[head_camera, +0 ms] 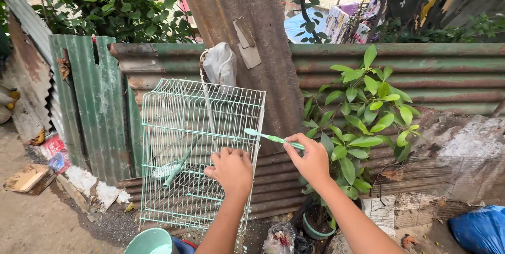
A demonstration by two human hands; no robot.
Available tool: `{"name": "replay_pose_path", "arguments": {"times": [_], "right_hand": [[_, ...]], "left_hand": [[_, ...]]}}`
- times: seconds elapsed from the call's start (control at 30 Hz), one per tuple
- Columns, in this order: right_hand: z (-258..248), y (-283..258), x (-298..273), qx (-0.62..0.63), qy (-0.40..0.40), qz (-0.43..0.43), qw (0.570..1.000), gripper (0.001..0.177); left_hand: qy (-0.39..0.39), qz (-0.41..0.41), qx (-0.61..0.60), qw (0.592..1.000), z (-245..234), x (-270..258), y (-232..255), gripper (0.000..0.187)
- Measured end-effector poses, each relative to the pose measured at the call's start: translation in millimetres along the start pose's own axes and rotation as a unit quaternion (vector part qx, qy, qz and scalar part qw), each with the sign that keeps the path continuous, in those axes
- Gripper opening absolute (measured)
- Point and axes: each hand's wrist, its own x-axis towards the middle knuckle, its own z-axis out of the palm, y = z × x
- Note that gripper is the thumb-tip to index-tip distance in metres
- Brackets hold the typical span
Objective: Cleaning a bird cage with a toothbrush and soapy water.
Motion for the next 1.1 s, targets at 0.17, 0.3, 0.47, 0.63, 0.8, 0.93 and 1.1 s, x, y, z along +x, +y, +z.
{"name": "replay_pose_path", "arguments": {"times": [0.17, 0.3, 0.47, 0.63, 0.8, 0.93, 1.1], "right_hand": [[-3, -8, 10, 0.023, -0.019, 0.081, 0.996, 0.018], [0, -12, 17, 0.014, -0.008, 0.082, 0.997, 0.019], [7, -7, 16, 0.011, 0.010, 0.025, 1.000, 0.018], [1, -14, 13, 0.022, -0.007, 0.057, 0.998, 0.019], [-6, -18, 14, 0.013, -0.009, 0.094, 0.995, 0.019], [-8, -14, 15, 0.012, 0.003, 0.051, 0.999, 0.019], [-5, 2, 5, -0.001, -0.028, 0.056, 0.998, 0.020]], "left_hand": [[-0.019, 0.017, -0.041, 0.999, -34, 12, -5, 0.015], [-0.021, 0.059, -0.045, 0.997, -52, 21, -14, 0.015], [-0.064, 0.075, -0.021, 0.995, -59, 22, -22, 0.012], [-0.043, 0.109, -0.038, 0.992, -57, 14, -27, 0.013], [-0.001, 0.111, -0.071, 0.991, -57, 14, -20, 0.018], [-0.019, 0.116, -0.043, 0.992, -33, 12, -14, 0.020], [-0.067, 0.069, -0.016, 0.995, -14, 3, -14, 0.022]]}}
